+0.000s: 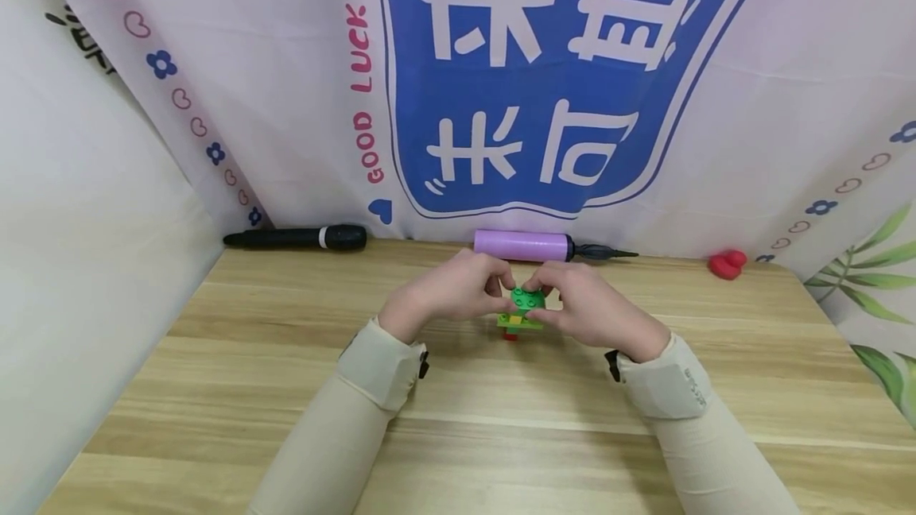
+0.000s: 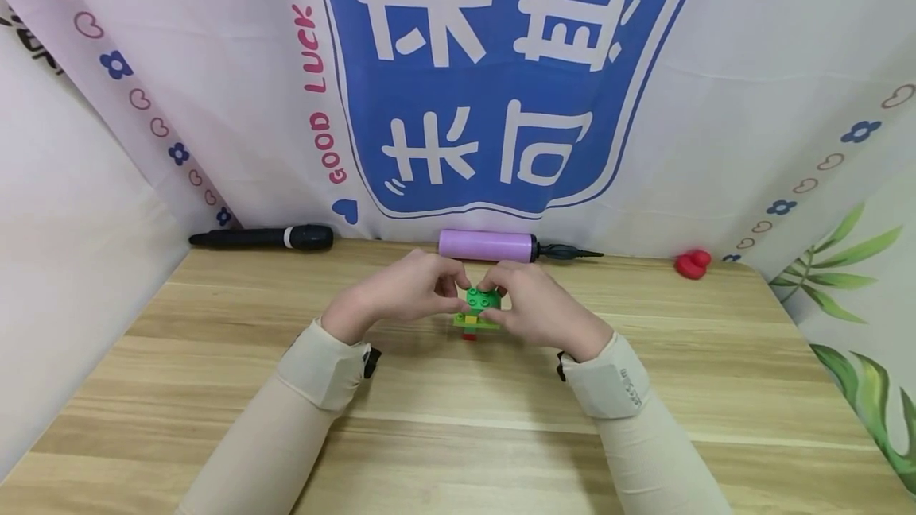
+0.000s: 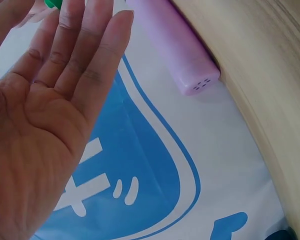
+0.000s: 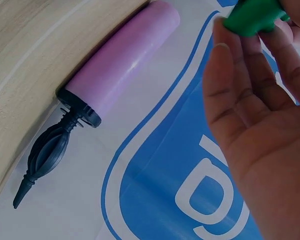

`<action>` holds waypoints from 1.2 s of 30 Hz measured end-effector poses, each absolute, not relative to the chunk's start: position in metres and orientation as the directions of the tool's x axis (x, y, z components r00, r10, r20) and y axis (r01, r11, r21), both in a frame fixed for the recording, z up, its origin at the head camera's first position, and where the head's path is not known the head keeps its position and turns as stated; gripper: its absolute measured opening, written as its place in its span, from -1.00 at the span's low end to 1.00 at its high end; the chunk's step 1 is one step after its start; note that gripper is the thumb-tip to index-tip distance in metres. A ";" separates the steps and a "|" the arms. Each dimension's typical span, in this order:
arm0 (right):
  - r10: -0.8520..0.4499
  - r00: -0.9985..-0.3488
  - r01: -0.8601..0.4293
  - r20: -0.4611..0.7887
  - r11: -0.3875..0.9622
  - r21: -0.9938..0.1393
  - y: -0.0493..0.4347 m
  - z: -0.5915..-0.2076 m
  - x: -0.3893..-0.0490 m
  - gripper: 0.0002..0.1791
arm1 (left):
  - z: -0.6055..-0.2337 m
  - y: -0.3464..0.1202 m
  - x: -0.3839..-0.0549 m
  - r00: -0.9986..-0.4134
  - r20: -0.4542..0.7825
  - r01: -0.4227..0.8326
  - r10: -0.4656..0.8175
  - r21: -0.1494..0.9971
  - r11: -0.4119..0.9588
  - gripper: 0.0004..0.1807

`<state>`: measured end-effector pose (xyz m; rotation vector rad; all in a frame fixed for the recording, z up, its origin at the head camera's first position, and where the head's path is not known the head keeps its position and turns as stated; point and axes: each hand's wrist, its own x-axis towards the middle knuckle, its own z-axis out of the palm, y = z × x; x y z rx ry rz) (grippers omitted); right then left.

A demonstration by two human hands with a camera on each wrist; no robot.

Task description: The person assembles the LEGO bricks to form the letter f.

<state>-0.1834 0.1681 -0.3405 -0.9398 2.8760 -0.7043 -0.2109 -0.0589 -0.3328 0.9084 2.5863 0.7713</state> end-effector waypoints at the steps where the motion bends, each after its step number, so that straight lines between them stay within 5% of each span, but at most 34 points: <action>1: -0.568 -0.817 -0.550 0.102 0.714 -0.433 0.168 -0.341 -0.184 -0.73 | -0.333 -0.058 -0.211 -0.759 -0.098 0.485 0.644 0.575 0.659 -0.73; 10: -0.568 -0.817 -0.548 0.097 0.714 -0.437 0.169 -0.342 -0.185 -0.72 | -0.332 -0.058 -0.210 -0.761 -0.104 0.485 0.640 0.565 0.667 -0.72; 17: -0.556 -0.822 -0.543 0.122 0.701 -0.463 0.169 -0.346 -0.187 -0.64 | -0.337 -0.059 -0.210 -0.773 -0.178 0.469 0.608 0.484 0.738 -0.51; 29: -0.525 -0.851 -0.441 0.016 0.698 -0.563 0.168 -0.360 -0.193 -0.37 | -0.363 -0.050 -0.219 -0.788 -0.143 0.496 0.599 0.430 0.754 -0.71; 36: -0.532 -0.846 -0.485 0.028 0.747 -0.454 0.170 -0.368 -0.197 -0.40 | -0.367 -0.041 -0.215 -0.792 -0.155 0.489 0.590 0.418 0.766 -0.81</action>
